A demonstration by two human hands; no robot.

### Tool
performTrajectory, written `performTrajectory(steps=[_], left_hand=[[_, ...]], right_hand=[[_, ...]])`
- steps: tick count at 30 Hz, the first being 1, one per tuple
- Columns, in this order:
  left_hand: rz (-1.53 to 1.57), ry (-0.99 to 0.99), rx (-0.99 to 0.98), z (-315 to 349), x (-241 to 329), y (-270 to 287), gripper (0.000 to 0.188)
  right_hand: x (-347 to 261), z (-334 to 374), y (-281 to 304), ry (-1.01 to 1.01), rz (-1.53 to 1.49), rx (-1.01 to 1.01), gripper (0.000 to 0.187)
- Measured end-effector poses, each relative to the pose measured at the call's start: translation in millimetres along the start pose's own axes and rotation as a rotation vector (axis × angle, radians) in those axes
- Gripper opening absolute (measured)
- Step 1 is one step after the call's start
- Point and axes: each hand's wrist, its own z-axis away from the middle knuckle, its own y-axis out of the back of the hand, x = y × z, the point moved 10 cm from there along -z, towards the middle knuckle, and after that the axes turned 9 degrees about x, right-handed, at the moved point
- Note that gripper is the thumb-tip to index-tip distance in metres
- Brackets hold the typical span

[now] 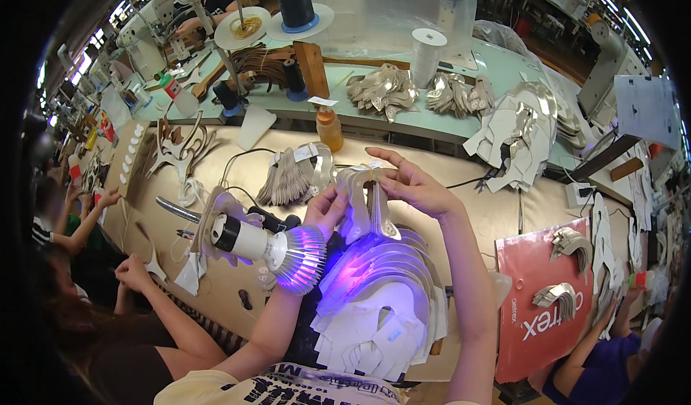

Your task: The person inspects small metallic fabric pieces by holding them up to a UV light, turning them over, and comparing them. They then place the pieces on a nearby table and handle a stack of white fabric pieces, sorting and stacking them.

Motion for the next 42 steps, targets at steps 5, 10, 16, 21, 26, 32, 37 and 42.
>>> performTrajectory(steps=[5, 10, 16, 21, 26, 32, 37, 42], left_hand=[[0.137, -0.011, -0.053, 7.8, -2.3, -5.3, 0.028], [0.180, 0.057, -0.024, 13.5, -7.9, -15.1, 0.023], [0.189, 0.043, -0.055, 12.6, -8.2, -21.0, 0.022], [0.170, 0.035, -0.052, 12.8, -7.2, -20.7, 0.024], [0.156, 0.064, -0.056, 12.4, -3.8, -23.2, 0.029], [0.052, -0.027, -0.089, 9.4, 1.2, -21.8, 0.035], [0.023, -0.030, -0.044, 2.9, -2.2, -7.0, 0.035], [-0.193, -0.041, 0.194, 1.3, -0.7, 23.3, 0.022]], right_hand=[[16.5, -4.4, -4.4, 0.038, -0.282, -0.027, 0.059], [35.8, -6.2, 1.7, 0.028, -0.459, 0.103, 0.057], [31.1, -6.3, 3.5, 0.056, -0.476, 0.127, 0.058], [32.2, -7.5, 2.7, 0.054, -0.515, 0.129, 0.060], [36.4, -8.7, 6.9, 0.029, -0.529, 0.192, 0.061], [37.2, -10.6, 12.6, -0.004, -0.528, 0.275, 0.060], [24.9, -16.7, 14.6, 0.055, -0.394, 0.210, 0.056], [34.3, -29.8, 36.3, -0.008, -0.244, 0.285, 0.050]])
